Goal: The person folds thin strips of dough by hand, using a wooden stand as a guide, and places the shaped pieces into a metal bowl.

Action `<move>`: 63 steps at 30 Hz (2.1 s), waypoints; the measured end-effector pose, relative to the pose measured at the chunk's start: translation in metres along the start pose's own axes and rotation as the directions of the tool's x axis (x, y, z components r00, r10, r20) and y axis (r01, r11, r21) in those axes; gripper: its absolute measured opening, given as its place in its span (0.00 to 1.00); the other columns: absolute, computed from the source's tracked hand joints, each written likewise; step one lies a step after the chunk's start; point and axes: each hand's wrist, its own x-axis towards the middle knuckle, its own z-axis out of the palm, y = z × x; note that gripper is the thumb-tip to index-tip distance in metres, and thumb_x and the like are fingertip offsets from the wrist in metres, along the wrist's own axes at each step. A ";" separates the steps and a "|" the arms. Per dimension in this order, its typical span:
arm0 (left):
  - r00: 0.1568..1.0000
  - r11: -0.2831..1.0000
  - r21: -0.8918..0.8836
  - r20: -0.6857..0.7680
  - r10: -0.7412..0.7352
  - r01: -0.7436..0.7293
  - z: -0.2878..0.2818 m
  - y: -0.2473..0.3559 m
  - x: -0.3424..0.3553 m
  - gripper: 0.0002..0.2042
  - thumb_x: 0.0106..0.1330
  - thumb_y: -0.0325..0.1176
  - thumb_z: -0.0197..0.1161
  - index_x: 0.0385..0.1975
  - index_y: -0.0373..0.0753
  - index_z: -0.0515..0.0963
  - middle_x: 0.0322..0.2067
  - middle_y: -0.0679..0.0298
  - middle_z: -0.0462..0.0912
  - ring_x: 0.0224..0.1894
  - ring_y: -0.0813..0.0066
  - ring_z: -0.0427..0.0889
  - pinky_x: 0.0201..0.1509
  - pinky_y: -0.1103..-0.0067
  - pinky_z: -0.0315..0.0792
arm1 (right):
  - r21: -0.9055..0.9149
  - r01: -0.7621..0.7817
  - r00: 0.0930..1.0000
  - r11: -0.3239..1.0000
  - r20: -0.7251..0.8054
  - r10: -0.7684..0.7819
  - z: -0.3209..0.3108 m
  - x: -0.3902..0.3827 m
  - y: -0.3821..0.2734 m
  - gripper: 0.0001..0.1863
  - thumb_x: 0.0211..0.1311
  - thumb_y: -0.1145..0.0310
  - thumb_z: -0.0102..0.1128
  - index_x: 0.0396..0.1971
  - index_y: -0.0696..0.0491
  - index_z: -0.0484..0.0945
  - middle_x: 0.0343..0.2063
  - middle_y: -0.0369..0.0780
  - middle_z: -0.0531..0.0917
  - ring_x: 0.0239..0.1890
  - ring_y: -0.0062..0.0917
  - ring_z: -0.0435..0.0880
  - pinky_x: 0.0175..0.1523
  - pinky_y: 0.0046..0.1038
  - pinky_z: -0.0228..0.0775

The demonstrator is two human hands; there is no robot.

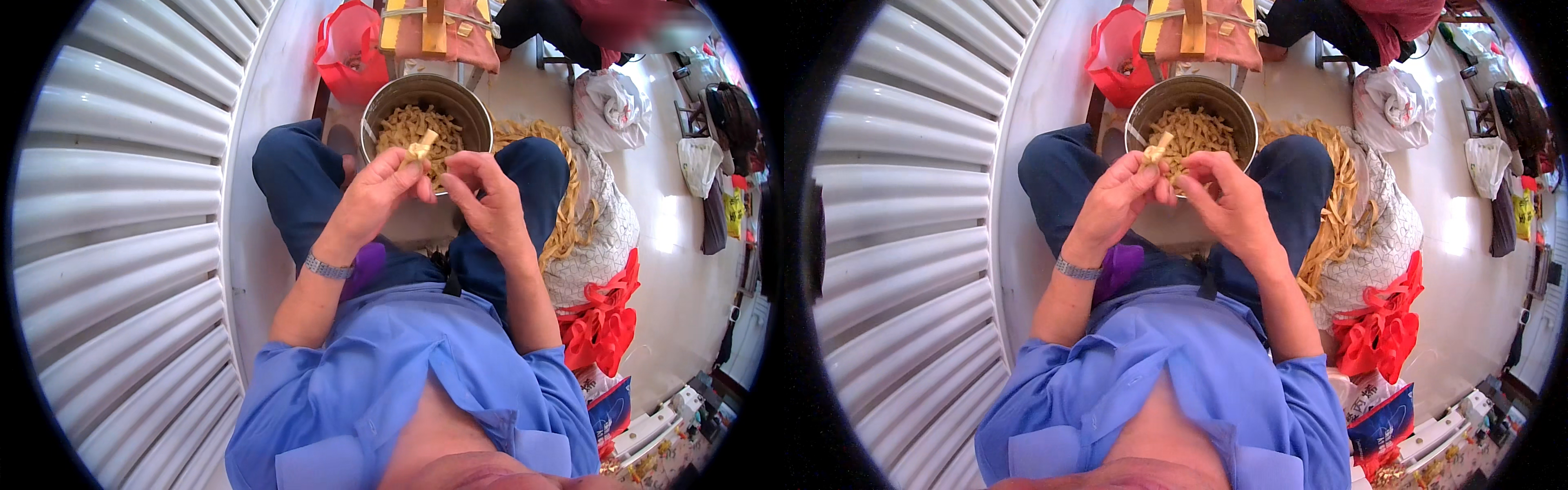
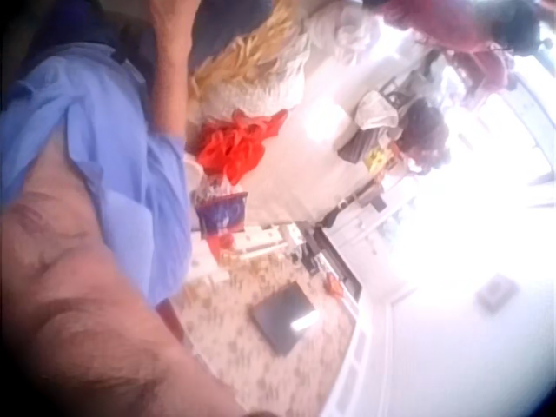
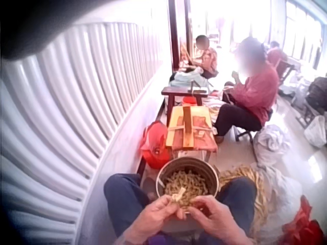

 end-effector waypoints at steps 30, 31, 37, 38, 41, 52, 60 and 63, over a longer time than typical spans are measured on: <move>0.971 0.467 0.857 0.236 0.024 -0.220 -0.003 0.014 -0.060 0.12 0.72 0.25 0.57 0.52 0.35 0.77 0.42 0.57 0.82 0.47 0.62 0.81 0.53 0.72 0.74 | 0.108 -0.349 0.840 0.931 0.477 0.259 0.001 -0.020 0.007 0.12 0.56 0.73 0.70 0.36 0.57 0.76 0.28 0.33 0.83 0.33 0.13 0.80 0.40 0.20 0.74; 0.965 0.513 0.830 0.262 -0.014 -0.218 0.000 0.027 -0.063 0.12 0.72 0.25 0.57 0.53 0.34 0.77 0.43 0.58 0.81 0.48 0.65 0.81 0.54 0.73 0.74 | 0.105 -0.346 0.822 0.932 0.514 0.247 -0.001 -0.020 0.010 0.12 0.56 0.73 0.71 0.36 0.57 0.76 0.28 0.33 0.83 0.33 0.13 0.80 0.40 0.21 0.74; 0.954 0.739 0.673 0.201 -0.222 0.030 -0.002 0.050 -0.069 0.13 0.72 0.24 0.58 0.54 0.32 0.77 0.43 0.65 0.77 0.47 0.78 0.77 0.52 0.80 0.73 | 0.004 -0.336 0.649 0.942 0.725 0.228 0.000 -0.014 -0.006 0.11 0.60 0.79 0.68 0.39 0.58 0.74 0.32 0.36 0.84 0.37 0.17 0.84 0.44 0.21 0.78; 0.939 0.775 0.621 0.186 -0.290 0.117 0.001 0.048 -0.071 0.13 0.72 0.25 0.59 0.54 0.33 0.77 0.43 0.65 0.77 0.46 0.77 0.77 0.52 0.80 0.73 | 0.040 -0.397 0.629 0.917 0.739 0.240 0.000 -0.016 -0.004 0.11 0.59 0.79 0.68 0.39 0.58 0.74 0.32 0.36 0.84 0.37 0.18 0.84 0.44 0.21 0.78; 0.927 0.714 0.699 0.284 -0.245 -0.026 -0.001 0.046 -0.071 0.11 0.70 0.25 0.63 0.50 0.34 0.78 0.41 0.65 0.77 0.44 0.78 0.77 0.49 0.81 0.72 | 0.146 -0.534 0.589 0.832 0.771 0.243 0.000 -0.020 0.002 0.11 0.59 0.78 0.69 0.38 0.57 0.74 0.32 0.36 0.84 0.35 0.18 0.85 0.42 0.20 0.76; 0.917 0.629 0.774 0.294 -0.271 -0.062 0.010 0.038 -0.067 0.13 0.61 0.32 0.74 0.37 0.36 0.76 0.36 0.65 0.76 0.41 0.74 0.76 0.45 0.78 0.71 | 0.319 -0.679 0.553 0.661 0.815 0.175 0.003 -0.032 0.012 0.12 0.61 0.74 0.71 0.37 0.59 0.75 0.30 0.39 0.86 0.33 0.21 0.87 0.38 0.20 0.77; 0.937 0.617 0.751 0.344 -0.063 -0.234 0.012 0.026 -0.071 0.10 0.56 0.25 0.68 0.33 0.36 0.73 0.36 0.62 0.77 0.39 0.70 0.77 0.44 0.77 0.72 | 0.476 -0.666 0.667 0.574 0.724 0.175 0.007 -0.048 0.013 0.11 0.60 0.77 0.70 0.36 0.57 0.73 0.31 0.39 0.84 0.32 0.23 0.87 0.40 0.24 0.80; 0.953 0.667 0.715 0.303 -0.024 -0.211 0.014 0.024 -0.072 0.09 0.56 0.23 0.66 0.34 0.36 0.73 0.37 0.61 0.78 0.40 0.70 0.77 0.46 0.77 0.72 | 0.571 -0.626 0.726 0.531 0.676 0.129 0.011 -0.054 0.022 0.11 0.61 0.78 0.69 0.36 0.57 0.73 0.33 0.39 0.84 0.34 0.23 0.87 0.41 0.24 0.80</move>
